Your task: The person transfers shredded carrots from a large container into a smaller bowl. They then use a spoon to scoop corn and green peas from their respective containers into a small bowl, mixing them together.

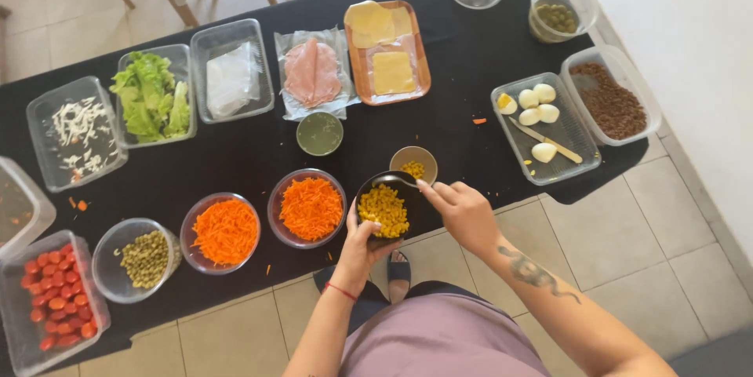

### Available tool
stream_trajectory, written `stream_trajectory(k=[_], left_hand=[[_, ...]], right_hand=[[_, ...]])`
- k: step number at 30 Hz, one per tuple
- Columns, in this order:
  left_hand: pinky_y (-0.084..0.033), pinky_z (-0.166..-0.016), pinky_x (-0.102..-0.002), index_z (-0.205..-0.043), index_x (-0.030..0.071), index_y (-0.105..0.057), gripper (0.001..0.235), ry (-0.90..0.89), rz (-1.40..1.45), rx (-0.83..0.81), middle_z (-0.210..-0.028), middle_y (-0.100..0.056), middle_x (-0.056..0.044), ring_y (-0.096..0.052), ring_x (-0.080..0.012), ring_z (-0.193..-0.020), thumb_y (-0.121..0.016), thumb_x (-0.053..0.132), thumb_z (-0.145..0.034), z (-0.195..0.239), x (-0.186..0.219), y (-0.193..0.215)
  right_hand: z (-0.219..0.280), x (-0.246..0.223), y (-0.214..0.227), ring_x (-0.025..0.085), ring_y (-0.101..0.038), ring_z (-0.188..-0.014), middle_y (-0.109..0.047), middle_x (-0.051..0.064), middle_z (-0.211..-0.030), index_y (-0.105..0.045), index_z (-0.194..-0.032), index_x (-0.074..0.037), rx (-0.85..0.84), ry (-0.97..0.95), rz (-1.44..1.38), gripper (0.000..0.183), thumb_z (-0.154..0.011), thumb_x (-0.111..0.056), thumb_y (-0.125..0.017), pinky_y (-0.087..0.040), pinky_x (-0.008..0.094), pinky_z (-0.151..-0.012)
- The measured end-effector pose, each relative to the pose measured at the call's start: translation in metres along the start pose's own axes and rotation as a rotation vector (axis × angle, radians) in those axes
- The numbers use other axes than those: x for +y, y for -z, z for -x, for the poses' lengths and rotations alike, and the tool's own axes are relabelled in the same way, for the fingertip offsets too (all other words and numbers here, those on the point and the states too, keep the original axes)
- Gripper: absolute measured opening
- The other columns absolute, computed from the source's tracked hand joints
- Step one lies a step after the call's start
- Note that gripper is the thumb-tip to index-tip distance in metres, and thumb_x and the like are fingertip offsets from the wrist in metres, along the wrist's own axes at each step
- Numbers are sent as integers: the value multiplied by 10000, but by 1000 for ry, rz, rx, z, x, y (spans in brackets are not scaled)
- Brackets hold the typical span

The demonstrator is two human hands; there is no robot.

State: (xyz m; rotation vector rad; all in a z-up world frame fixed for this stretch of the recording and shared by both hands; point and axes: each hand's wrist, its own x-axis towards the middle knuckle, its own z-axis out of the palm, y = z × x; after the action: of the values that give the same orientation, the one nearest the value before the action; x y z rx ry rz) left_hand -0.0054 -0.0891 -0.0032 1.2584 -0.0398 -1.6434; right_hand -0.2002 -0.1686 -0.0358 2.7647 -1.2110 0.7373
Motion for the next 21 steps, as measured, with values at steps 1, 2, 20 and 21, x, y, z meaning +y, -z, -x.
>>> stream_trajectory(k=[1, 2, 20, 21], left_hand=[[-546, -862, -496, -1450, 277, -229, 816, 4, -10, 2, -1358, -330, -267, -551, -524, -1033, -548, 124, -714, -1, 5, -6], [-546, -862, -496, -1450, 277, -229, 816, 8, -18, -5, -1358, -330, -267, -551, -524, -1033, -548, 124, -714, -4, 9, -8], [-537, -920, -466, -1473, 232, -161, 854, -51, 0, -18, -1404, -185, -274, -514, -514, -1083, -537, 75, -723, -42, 28, -25], [-536, -913, -466, -1473, 227, -167, 857, -47, 19, -17, -1411, -170, -274, -507, -521, -1088, -536, 77, -715, -42, 28, -26]], right_hand=[[-2, 1, -8, 162, -567, -772, -616, 0, -924, -624, -1176, -195, 48, 135, 171, 409, -819, -28, -510, -503, 277, -643], [1, 1, -13, 162, -567, -772, -616, 0, -924, -624, -1176, -195, 49, 125, 177, 409, -819, -28, -510, -503, 277, -643], [-29, -7, -17, 252, -644, -946, -688, -31, -992, -692, -1022, -288, -522, -781, -455, 263, -863, -204, -500, -504, 346, -832], [-33, -8, -12, 268, -644, -954, -688, -1, -1005, -692, -1041, -261, -528, -804, -472, 279, -865, -183, -491, -504, 361, -844]])
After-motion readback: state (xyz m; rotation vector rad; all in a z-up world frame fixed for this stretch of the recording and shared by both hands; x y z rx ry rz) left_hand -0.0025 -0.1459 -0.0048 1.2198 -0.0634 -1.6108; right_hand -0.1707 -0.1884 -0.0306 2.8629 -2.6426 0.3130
